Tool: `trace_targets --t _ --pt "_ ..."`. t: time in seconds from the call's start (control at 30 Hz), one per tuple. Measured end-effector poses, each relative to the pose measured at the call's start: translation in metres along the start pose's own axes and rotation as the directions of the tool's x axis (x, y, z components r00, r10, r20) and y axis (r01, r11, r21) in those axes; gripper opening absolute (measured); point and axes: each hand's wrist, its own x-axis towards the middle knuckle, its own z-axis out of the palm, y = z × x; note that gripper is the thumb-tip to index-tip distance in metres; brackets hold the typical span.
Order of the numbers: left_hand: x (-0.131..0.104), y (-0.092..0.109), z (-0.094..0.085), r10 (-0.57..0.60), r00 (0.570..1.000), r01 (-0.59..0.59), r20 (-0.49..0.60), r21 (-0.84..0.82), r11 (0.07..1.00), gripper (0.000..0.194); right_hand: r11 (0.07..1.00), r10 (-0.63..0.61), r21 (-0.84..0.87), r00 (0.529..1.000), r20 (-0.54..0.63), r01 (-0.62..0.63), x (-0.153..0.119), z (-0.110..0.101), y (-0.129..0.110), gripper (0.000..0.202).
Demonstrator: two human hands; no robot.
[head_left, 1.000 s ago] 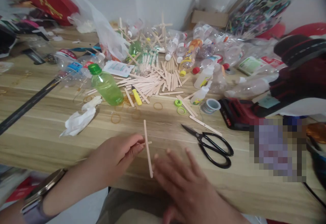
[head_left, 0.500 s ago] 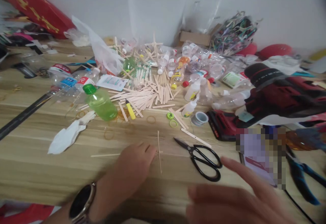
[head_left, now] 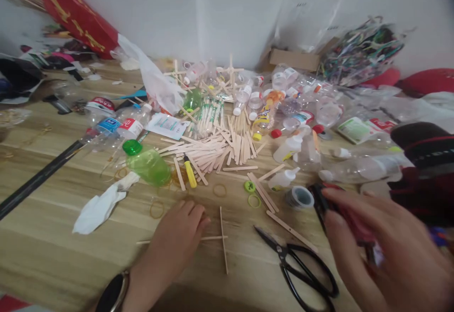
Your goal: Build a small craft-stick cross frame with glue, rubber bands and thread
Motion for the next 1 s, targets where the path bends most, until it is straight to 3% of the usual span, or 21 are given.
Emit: trace_targets --t 0.1,0.2,0.3,0.43,0.63,0.83,0.93,1.0 --pt "0.002 -0.005 -0.002 -0.002 1.0 0.002 0.013 -0.026 1.0 0.019 0.982 -0.021 -0.186 1.0 0.01 0.022 0.01 0.015 0.025 0.061" --pt "0.004 -0.003 0.001 0.049 0.999 -0.047 0.02 -0.084 0.995 0.015 0.951 0.065 -0.305 0.996 0.064 -0.043 0.013 0.042 0.046 0.075" --pt "0.009 0.0 0.001 0.047 0.999 -0.046 0.019 -0.086 0.995 0.016 0.94 0.164 -0.321 0.98 0.112 -0.121 0.016 0.057 0.052 0.07" --pt "0.01 0.005 -0.005 0.054 0.994 -0.051 0.1 -0.025 0.998 0.014 0.941 0.235 -0.284 0.959 0.157 -0.184 0.025 0.066 0.056 0.055" --pt "0.006 0.014 0.005 0.087 0.974 -0.093 0.21 0.019 0.995 0.017 0.957 0.218 -0.23 0.961 0.172 -0.176 0.032 0.074 0.054 0.041" --pt "0.002 0.017 0.011 0.048 0.978 -0.05 0.204 0.009 0.999 0.027 0.987 0.149 -0.057 0.989 -0.009 -0.149 0.035 0.058 0.032 0.029" --pt "-0.013 0.017 -0.001 -0.046 0.966 0.071 0.255 -0.091 0.993 0.03 0.95 0.25 0.188 0.968 0.031 -0.251 0.029 0.046 0.022 0.025" --pt "-0.027 0.016 -0.009 -0.068 0.958 0.133 0.279 -0.22 0.966 0.025 0.828 0.318 0.45 0.942 0.112 -0.333 0.019 0.041 0.014 0.024"
